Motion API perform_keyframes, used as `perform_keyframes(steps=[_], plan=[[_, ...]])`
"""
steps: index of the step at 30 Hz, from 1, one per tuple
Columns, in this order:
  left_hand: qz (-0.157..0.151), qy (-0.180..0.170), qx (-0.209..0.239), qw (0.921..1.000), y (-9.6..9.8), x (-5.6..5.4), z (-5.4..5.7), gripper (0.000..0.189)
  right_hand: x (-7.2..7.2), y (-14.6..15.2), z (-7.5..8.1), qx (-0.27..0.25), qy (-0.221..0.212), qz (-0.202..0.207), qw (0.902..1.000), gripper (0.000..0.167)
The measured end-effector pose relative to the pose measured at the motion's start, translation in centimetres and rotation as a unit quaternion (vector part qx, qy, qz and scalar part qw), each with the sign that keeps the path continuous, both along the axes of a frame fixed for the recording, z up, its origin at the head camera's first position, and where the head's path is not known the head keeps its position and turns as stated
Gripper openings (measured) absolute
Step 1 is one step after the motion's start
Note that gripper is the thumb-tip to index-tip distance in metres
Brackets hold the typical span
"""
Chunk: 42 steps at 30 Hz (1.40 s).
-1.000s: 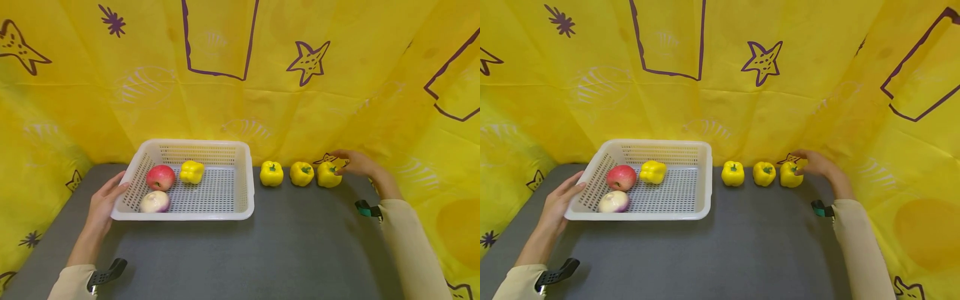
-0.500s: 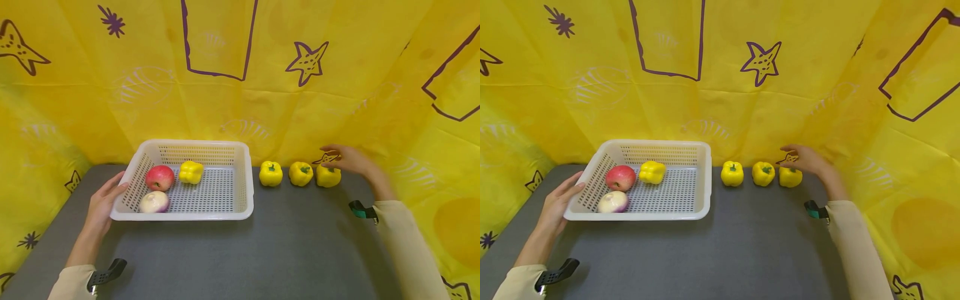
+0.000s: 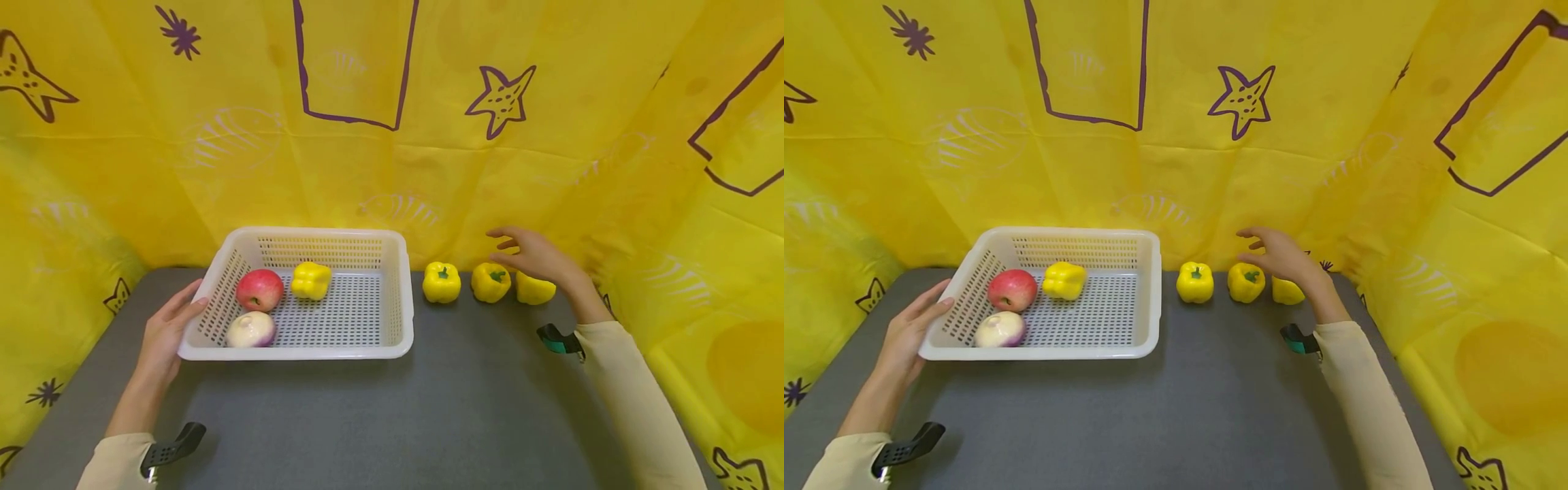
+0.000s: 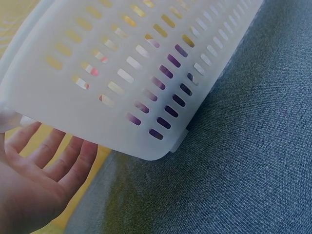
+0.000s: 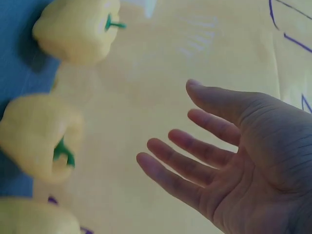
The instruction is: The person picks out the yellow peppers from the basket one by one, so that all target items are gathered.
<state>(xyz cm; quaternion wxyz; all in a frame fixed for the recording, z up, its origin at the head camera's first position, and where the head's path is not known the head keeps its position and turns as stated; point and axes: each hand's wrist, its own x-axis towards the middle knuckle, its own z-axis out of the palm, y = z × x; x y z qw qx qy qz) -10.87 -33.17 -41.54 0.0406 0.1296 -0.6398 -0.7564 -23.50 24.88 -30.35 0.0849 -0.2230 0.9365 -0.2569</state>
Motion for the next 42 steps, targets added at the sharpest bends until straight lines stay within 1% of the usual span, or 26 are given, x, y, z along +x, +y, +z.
perform_keyframes(steps=[7, 11, 16, 22, 28, 32, 35, 39, 42], plan=[[0.002, -0.006, -0.002, 1.0000, 0.0, 0.1, 0.0, 0.059, -0.7, -3.2, 0.0, -0.013, 0.024, 0.011, 0.9996, 0.056], [-0.001, -0.004, 0.001, 1.0000, 0.0, 0.0, 0.0, 0.058, -1.2, -4.7, -0.1, -0.022, 0.028, 0.011, 0.9993, 0.059], [0.000, -0.006, -0.003, 1.0000, 0.1, 0.0, 0.0, 0.059, -1.6, -6.2, 0.0, -0.031, 0.023, 0.009, 0.9992, 0.059], [0.002, -0.005, -0.004, 1.0000, 0.1, 0.0, 0.0, 0.059, -1.4, -8.3, 0.3, -0.039, 0.014, 0.006, 0.9991, 0.056], [0.001, -0.006, -0.003, 1.0000, 0.0, 0.0, 0.0, 0.059, -1.3, -11.1, 0.6, -0.038, 0.008, 0.002, 0.9992, 0.055], [0.003, -0.010, -0.005, 0.9999, -0.1, 0.0, 0.0, 0.059, -1.6, -13.0, 0.3, -0.046, 0.006, -0.004, 0.9989, 0.055], [0.004, -0.012, -0.009, 0.9999, -0.1, 0.0, 0.0, 0.060, -1.9, -14.3, -0.1, -0.054, 0.008, 0.000, 0.9985, 0.056], [0.002, -0.007, -0.001, 1.0000, -0.1, 0.0, 0.0, 0.060, -2.0, -15.9, -0.5, -0.048, 0.012, 0.013, 0.9987, 0.056], [0.004, -0.001, 0.004, 1.0000, -0.1, 0.1, 0.0, 0.059, -1.9, -17.2, -0.8, -0.034, 0.012, 0.020, 0.9992, 0.057]])
